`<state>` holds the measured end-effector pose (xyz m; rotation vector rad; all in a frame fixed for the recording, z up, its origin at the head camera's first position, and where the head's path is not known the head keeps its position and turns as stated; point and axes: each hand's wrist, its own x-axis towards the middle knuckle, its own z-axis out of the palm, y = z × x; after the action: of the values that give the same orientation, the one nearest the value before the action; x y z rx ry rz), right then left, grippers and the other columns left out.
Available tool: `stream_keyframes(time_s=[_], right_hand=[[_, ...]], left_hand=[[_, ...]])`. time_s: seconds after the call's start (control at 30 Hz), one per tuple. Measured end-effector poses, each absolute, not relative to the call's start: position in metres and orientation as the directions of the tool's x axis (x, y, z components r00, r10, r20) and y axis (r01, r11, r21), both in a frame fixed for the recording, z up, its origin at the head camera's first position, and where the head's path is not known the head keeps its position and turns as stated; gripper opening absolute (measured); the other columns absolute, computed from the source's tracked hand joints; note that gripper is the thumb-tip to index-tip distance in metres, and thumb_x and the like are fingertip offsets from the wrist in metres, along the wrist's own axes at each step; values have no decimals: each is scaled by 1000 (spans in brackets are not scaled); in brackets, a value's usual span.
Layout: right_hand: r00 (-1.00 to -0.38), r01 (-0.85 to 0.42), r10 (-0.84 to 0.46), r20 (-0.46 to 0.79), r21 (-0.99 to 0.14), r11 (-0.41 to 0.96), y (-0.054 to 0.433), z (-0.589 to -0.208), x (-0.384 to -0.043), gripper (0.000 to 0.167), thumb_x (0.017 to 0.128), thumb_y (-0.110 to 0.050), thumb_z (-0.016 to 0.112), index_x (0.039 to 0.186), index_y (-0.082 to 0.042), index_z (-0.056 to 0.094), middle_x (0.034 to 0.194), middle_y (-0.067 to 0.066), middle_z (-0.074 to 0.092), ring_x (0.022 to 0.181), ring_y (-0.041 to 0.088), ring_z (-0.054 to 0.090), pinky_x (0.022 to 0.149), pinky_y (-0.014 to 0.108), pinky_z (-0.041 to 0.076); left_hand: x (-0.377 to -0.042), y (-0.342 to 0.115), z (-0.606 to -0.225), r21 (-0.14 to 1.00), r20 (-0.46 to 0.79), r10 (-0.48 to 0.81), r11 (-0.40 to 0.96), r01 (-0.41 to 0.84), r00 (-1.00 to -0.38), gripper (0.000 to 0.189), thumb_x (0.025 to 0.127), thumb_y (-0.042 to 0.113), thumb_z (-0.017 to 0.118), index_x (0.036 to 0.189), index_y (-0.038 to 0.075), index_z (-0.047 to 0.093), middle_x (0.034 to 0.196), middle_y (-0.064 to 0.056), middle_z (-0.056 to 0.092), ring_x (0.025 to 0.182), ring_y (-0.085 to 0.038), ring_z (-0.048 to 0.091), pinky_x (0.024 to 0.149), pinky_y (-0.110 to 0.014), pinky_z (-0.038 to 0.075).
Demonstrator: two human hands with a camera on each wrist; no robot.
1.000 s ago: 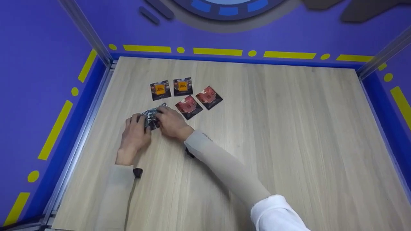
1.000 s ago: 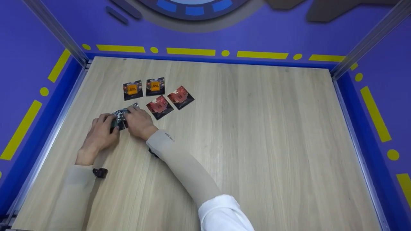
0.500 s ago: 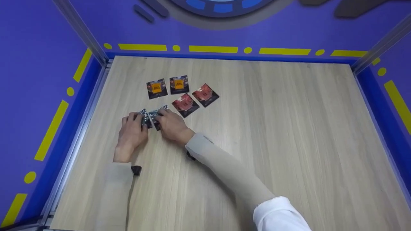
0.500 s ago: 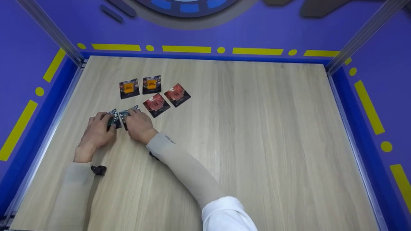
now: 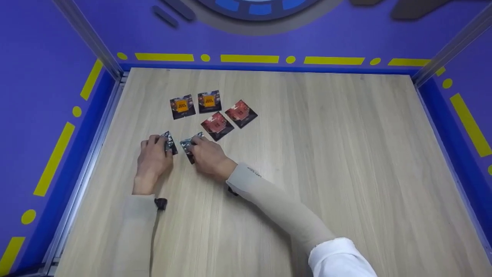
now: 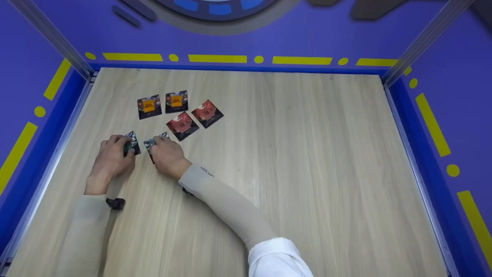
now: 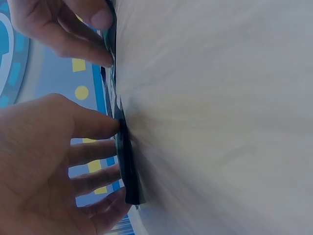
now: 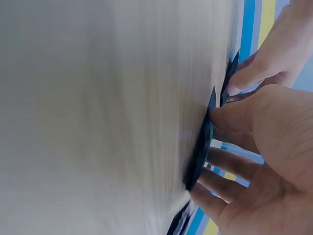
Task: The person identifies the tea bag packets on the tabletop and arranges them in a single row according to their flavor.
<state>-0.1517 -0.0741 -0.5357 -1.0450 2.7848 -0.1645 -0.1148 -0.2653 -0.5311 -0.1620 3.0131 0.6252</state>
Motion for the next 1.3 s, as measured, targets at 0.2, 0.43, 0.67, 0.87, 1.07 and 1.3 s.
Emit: stream_keyframes(time_s=[0.2, 0.43, 0.67, 0.87, 1.07, 1.3], right_hand=[[-736, -657, -671, -88, -145, 740, -66, -536, -146, 35, 107, -16, 58, 139, -14, 71, 145, 4, 62, 133, 20, 62, 103, 34, 58], [-712, -681, -697, -78, -164, 714, -53, -537, -143, 34, 108, -17, 58, 138, -12, 71, 147, 5, 61, 134, 22, 61, 106, 35, 57], [-695, -688, -715, -70, -224, 690, -35, -538, -139, 32, 108, -17, 59, 136, -14, 73, 142, 5, 61, 130, 21, 63, 102, 35, 59], [-689, -689, -723, -58, -259, 677, -20, -539, -136, 34, 107, -16, 60, 138, -16, 72, 144, 6, 61, 133, 22, 62, 103, 35, 59], [-687, -688, -726, -46, -282, 669, -4, -540, -135, 34, 107, -15, 60, 139, -14, 71, 149, 7, 59, 137, 23, 60, 107, 36, 57], [-686, -688, -727, -37, -293, 664, 16, -541, -134, 35, 106, -13, 63, 139, -13, 71, 147, 7, 60, 135, 23, 60, 106, 35, 58]], left_hand=[[-115, -264, -530, 386, -75, -97, 915, -118, -993, 50, 105, 15, 57, 151, -6, 51, 155, -31, 43, 144, -53, 39, 110, -67, 46], [-116, -263, -529, 382, -77, -100, 916, -122, -992, 51, 106, 15, 57, 151, -6, 51, 155, -31, 42, 144, -53, 38, 109, -68, 47], [-116, -262, -528, 378, -99, -100, 917, -131, -990, 52, 107, 16, 56, 153, -5, 49, 157, -30, 40, 146, -53, 37, 110, -68, 46], [-114, -262, -529, 385, -93, -98, 914, -126, -991, 51, 107, 15, 56, 153, -6, 49, 156, -31, 40, 145, -53, 37, 110, -67, 47], [-115, -262, -530, 389, -81, -94, 914, -118, -992, 50, 106, 14, 56, 152, -6, 51, 155, -31, 41, 144, -53, 38, 108, -67, 48], [-115, -263, -531, 395, -93, -100, 910, -129, -991, 50, 106, 13, 55, 152, -6, 50, 156, -32, 41, 145, -53, 37, 110, -67, 46]])
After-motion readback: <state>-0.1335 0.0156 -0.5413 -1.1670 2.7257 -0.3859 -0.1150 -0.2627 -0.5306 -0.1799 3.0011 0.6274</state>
